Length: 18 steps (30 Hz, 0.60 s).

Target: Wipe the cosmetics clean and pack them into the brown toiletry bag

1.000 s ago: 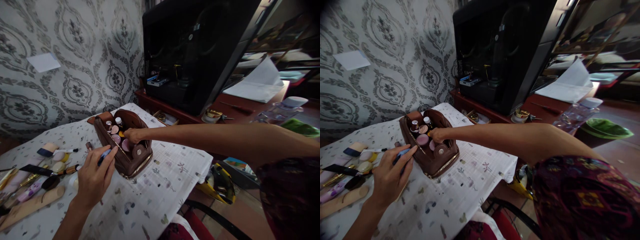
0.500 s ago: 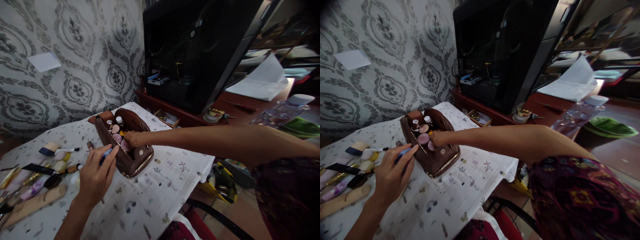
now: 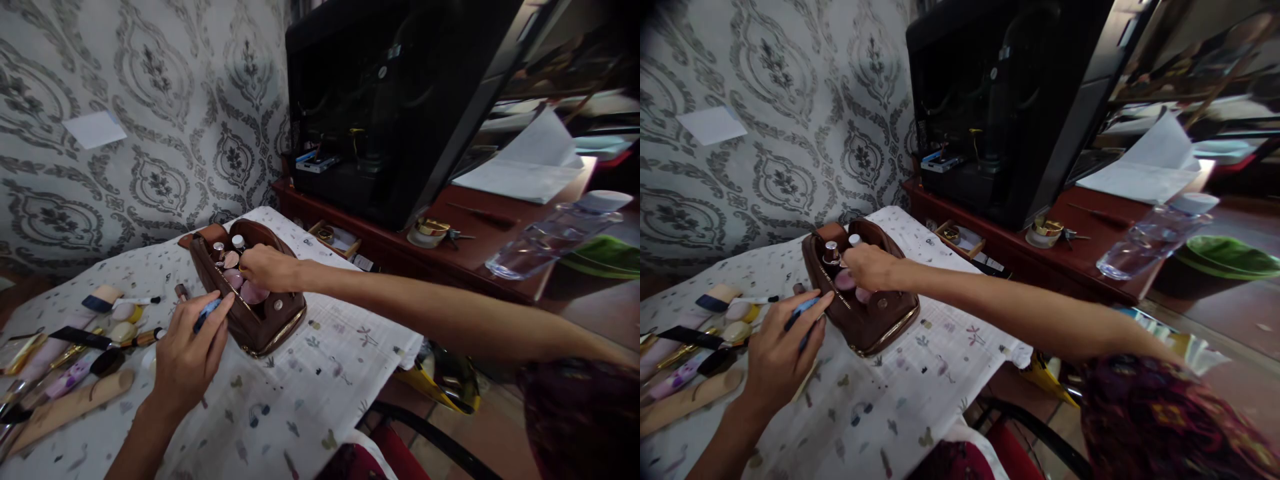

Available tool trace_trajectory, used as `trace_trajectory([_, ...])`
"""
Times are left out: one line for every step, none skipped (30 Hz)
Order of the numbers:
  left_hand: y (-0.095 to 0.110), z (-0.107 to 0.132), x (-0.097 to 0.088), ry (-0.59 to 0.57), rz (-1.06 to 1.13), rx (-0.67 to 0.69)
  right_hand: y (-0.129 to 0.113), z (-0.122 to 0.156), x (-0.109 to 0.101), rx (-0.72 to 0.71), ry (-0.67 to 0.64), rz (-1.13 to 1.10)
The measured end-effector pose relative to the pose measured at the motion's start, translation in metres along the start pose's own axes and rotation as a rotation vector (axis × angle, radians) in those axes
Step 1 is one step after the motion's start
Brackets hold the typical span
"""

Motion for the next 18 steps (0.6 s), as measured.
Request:
trace_trajectory([-0.001,0.002,0.0,-0.007,0.008,-0.005,-0.009,0.009,-0.003,-0.063,0.12,0.011])
trace_trajectory([-0.003,0.004,0.0,-0.011,0.021,-0.016,-0.019,0.018,-0.004,-0.136,0.244,0.03])
trace_trajectory([-0.005,0.008,0.0,-0.014,0.047,-0.028,-0.03,0.028,0.0,-0.221,0.353,0.055])
trace_trajectory([-0.007,0.013,0.001,-0.026,0.078,-0.045,-0.042,0.037,0.007,-0.351,0.421,0.088])
trace_trajectory([-0.011,0.019,0.002,-0.036,0.104,-0.072,-0.054,0.046,0.017,-0.493,0.459,0.122])
trace_trajectory([-0.014,0.025,0.002,-0.042,0.118,-0.107,-0.066,0.053,0.029,-0.69,0.448,0.163])
trace_trajectory([-0.018,0.032,0.003,-0.047,0.117,-0.146,-0.075,0.059,0.042,-0.851,0.454,0.194])
trace_trajectory([-0.022,0.04,0.003,-0.056,0.104,-0.181,-0.082,0.062,0.055,-0.943,0.442,0.215])
trace_trajectory([-0.027,0.047,0.002,-0.063,0.083,-0.21,-0.086,0.063,0.067,-0.988,0.431,0.213])
trace_trajectory([-0.031,0.055,0.001,-0.071,0.063,-0.231,-0.089,0.063,0.077,-1.003,0.429,0.203])
trace_trajectory([-0.036,0.063,0.0,-0.083,0.05,-0.242,-0.09,0.061,0.086,-0.997,0.418,0.191])
trace_trajectory([-0.042,0.071,-0.002,-0.104,0.037,-0.256,-0.092,0.058,0.094,-0.986,0.403,0.176])
trace_trajectory([-0.048,0.078,-0.003,-0.121,0.022,-0.277,-0.092,0.054,0.101,-0.976,0.384,0.164])
trace_trajectory([-0.054,0.086,-0.005,-0.134,0.004,-0.305,-0.093,0.05,0.109,-0.966,0.361,0.152])
trace_trajectory([-0.06,0.093,-0.007,-0.14,-0.013,-0.34,-0.095,0.046,0.115,-0.958,0.338,0.139])
trace_trajectory([-0.065,0.099,-0.009,-0.145,-0.028,-0.374,-0.096,0.041,0.122,-0.942,0.319,0.121])
trace_trajectory([-0.07,0.104,-0.011,-0.145,-0.043,-0.408,-0.097,0.036,0.129,-0.916,0.302,0.097])
trace_trajectory([-0.075,0.109,-0.012,-0.146,-0.056,-0.441,-0.098,0.031,0.136,-0.877,0.291,0.071])
Point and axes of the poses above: each hand's wrist, its own z-axis away from the middle knuckle, its own x-axis out of the palm, y = z × x, the point moved 2 cm from there along -z, towards the middle knuckle, and after that the axes turned 7 degrees about -x, right-handed, at the moved point
